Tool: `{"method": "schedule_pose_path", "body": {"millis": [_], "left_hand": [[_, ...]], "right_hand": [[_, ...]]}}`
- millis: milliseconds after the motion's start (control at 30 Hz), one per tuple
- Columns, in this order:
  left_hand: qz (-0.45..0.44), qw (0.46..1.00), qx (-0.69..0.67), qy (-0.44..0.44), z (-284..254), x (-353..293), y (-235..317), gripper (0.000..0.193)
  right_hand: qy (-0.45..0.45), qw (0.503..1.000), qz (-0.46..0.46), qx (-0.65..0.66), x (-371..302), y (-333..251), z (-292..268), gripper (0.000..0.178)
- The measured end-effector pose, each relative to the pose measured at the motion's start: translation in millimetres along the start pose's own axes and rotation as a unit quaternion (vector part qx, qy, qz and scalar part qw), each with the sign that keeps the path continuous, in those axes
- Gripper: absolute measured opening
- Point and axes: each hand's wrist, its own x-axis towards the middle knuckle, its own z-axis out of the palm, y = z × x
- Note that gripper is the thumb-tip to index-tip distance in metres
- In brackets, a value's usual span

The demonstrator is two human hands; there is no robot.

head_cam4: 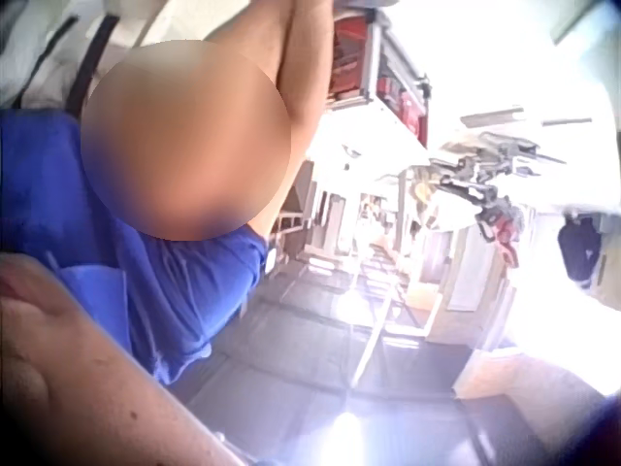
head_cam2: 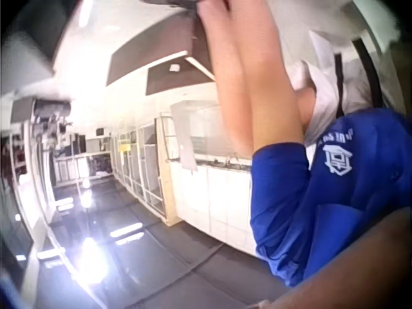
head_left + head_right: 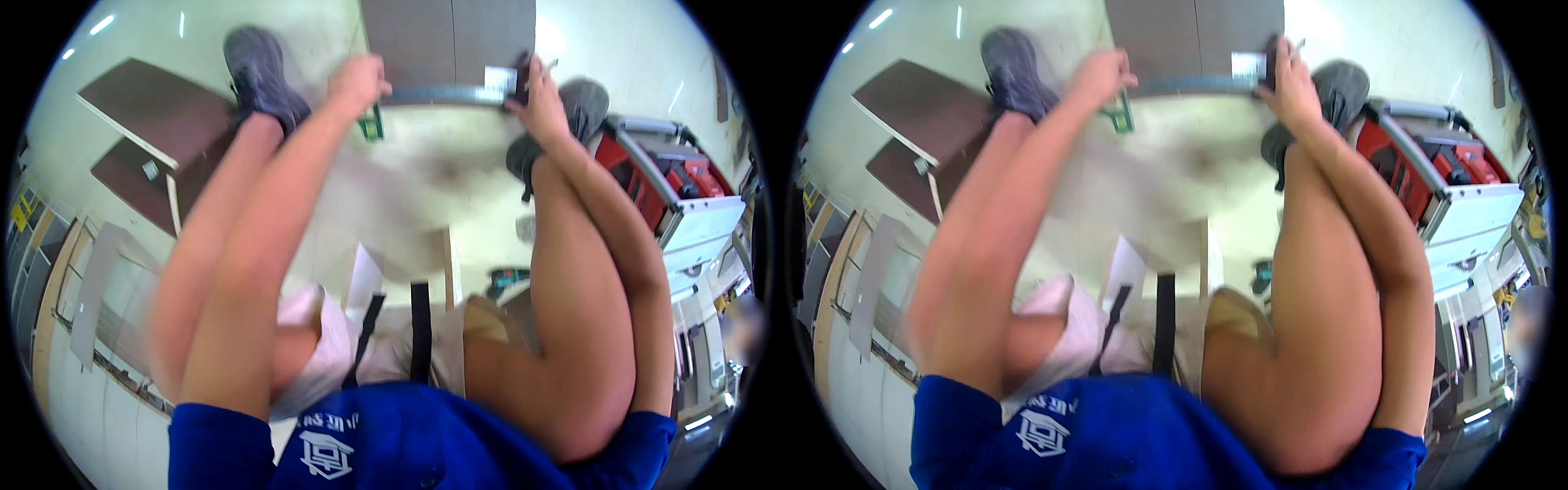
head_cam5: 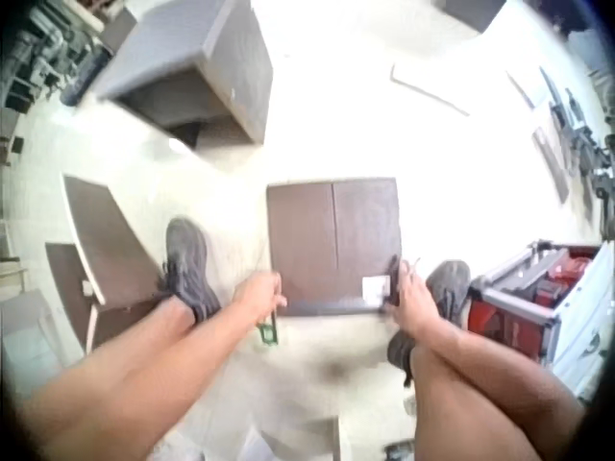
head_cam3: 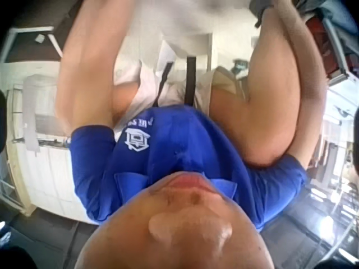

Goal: The person measures and marks a wooden board on the floor using a ruler and marker. They then carry the board to a miter saw, position it, and cut it along the marked line.

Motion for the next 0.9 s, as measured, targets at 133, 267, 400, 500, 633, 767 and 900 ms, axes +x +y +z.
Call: {"method": "schedule_pose_path", "body": {"millis": [133, 267, 400, 500, 633, 767, 900], "left_hand": [[-0.021, 0.999, 0.017, -0.032, -8, -2, 19, 0.024], [-0.03, 0.999, 0.017, -0.037, -12, -7, 19, 0.028], [-0.021, 0.999, 0.025, -0.04, -14, -4, 16, 0.026], [-0.02, 0.998, 0.024, -0.049, -13, -2, 17, 0.026], [-0.018, 0.998, 0.029, -0.053, -14, 0, 16, 0.026], [-0.017, 0.998, 0.035, -0.054, -15, 0, 18, 0.026], [-0.014, 0.998, 0.027, -0.05, -14, 0, 19, 0.027]], "right_hand": [[0.002, 1.0, 0.0, -0.029, -7, -2, -3, 0.111], [0.002, 1.0, -0.002, 0.003, -6, -9, -6, 0.11], [-0.003, 1.0, 0.001, 0.003, -4, -11, -8, 0.11], [0.006, 1.0, -0.006, 0.0, -5, -7, -7, 0.11], [0.001, 1.0, 0.001, 0.003, -4, -9, -7, 0.111], [0.006, 1.0, -0.006, -0.004, -4, -7, -8, 0.111], [0.002, 1.0, -0.012, -0.018, -6, -8, -7, 0.115]]}}
